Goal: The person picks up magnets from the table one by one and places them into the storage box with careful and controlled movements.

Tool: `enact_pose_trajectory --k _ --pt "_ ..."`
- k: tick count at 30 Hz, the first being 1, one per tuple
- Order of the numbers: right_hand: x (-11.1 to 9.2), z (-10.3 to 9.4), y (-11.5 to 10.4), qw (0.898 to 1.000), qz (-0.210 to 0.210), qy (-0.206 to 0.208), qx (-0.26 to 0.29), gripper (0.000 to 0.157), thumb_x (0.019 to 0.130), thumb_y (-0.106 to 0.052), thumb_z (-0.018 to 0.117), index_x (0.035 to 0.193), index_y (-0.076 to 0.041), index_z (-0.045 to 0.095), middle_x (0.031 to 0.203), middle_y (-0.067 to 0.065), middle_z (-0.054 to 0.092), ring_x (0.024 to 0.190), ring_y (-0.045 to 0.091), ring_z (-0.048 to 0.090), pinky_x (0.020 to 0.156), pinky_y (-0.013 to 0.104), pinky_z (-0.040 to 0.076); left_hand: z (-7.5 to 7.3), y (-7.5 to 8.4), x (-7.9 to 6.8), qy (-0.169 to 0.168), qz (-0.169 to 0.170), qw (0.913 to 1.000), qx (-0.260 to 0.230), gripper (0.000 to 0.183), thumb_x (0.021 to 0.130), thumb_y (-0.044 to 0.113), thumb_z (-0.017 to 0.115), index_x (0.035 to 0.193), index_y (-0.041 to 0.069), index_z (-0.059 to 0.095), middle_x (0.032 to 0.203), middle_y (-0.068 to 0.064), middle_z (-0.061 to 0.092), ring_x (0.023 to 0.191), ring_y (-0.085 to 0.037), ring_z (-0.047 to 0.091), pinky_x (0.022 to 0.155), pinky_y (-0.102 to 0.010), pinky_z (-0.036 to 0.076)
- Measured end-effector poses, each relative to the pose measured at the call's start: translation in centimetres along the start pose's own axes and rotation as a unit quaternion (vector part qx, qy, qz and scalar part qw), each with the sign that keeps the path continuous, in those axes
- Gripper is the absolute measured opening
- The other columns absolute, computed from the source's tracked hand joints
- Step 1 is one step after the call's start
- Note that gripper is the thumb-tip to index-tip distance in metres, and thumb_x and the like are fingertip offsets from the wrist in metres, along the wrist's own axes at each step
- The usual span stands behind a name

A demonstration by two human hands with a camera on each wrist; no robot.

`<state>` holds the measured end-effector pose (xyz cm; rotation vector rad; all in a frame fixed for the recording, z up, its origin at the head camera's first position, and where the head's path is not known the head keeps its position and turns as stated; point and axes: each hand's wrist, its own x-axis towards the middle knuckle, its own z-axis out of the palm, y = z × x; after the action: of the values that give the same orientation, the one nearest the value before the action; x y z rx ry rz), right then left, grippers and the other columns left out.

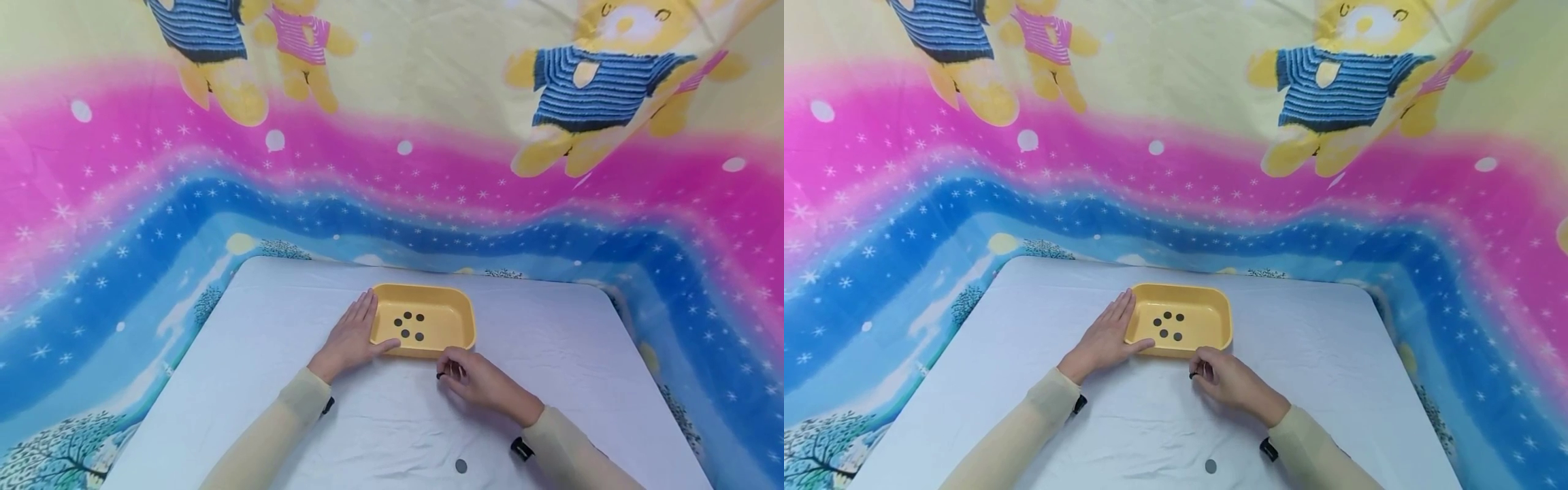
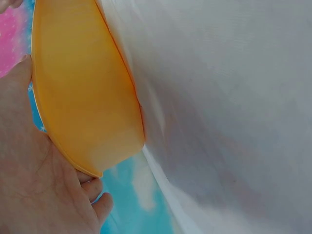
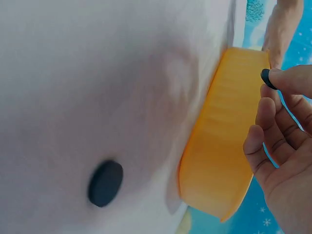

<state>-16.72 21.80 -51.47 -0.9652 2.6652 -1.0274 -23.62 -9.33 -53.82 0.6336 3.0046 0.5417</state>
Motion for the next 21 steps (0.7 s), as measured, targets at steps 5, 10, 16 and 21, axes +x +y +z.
enact_pose_trajectory --k 5,10,16,21 --pt "0.7 -0.7 0.3 1.0 -0.003 0.014 -0.001 0.021 0.098 -0.003 0.077 0.106 -0.019 0.066 0.098 -0.004 0.069 0.084 0.006 0.059 0.073 0.027 0.057 0.0 0.1 0.0 -0.003 -0.006 1.0 -0.004 0.122 0.095 0.087 0.047 0.172 0.002 0.005 0.181 -0.012 -0.002 0.167 -0.025 0.0 0.134 -0.043 0.01" --pt "1.4 -1.6 0.4 1.0 0.004 0.026 0.009 0.021 0.098 -0.003 0.077 0.105 -0.021 0.067 0.098 -0.005 0.069 0.083 0.008 0.06 0.072 0.026 0.056 -0.2 0.1 0.0 -0.006 -0.005 1.0 -0.005 0.122 0.095 0.087 0.045 0.171 0.002 0.003 0.181 -0.013 -0.002 0.167 -0.025 -0.001 0.134 -0.043 0.009" --pt "2.3 -2.2 0.6 0.999 -0.012 0.05 0.009 0.022 0.098 -0.001 0.077 0.105 -0.02 0.068 0.098 -0.002 0.07 0.082 0.009 0.06 0.069 0.027 0.056 -0.3 0.1 -0.1 -0.011 -0.002 0.9999 -0.002 0.122 0.095 0.088 0.043 0.171 0.002 0.002 0.18 -0.012 -0.004 0.167 -0.025 -0.002 0.134 -0.043 0.008" --pt "3.1 -2.5 1.1 0.998 0.003 0.064 -0.002 0.022 0.098 -0.004 0.078 0.104 -0.022 0.067 0.097 -0.01 0.068 0.081 0.008 0.061 0.067 0.026 0.055 -0.3 0.2 -0.2 -0.008 -0.001 1.0 -0.005 0.122 0.095 0.087 0.045 0.171 0.002 0.003 0.181 -0.014 0.0 0.167 -0.027 0.0 0.134 -0.044 0.009"
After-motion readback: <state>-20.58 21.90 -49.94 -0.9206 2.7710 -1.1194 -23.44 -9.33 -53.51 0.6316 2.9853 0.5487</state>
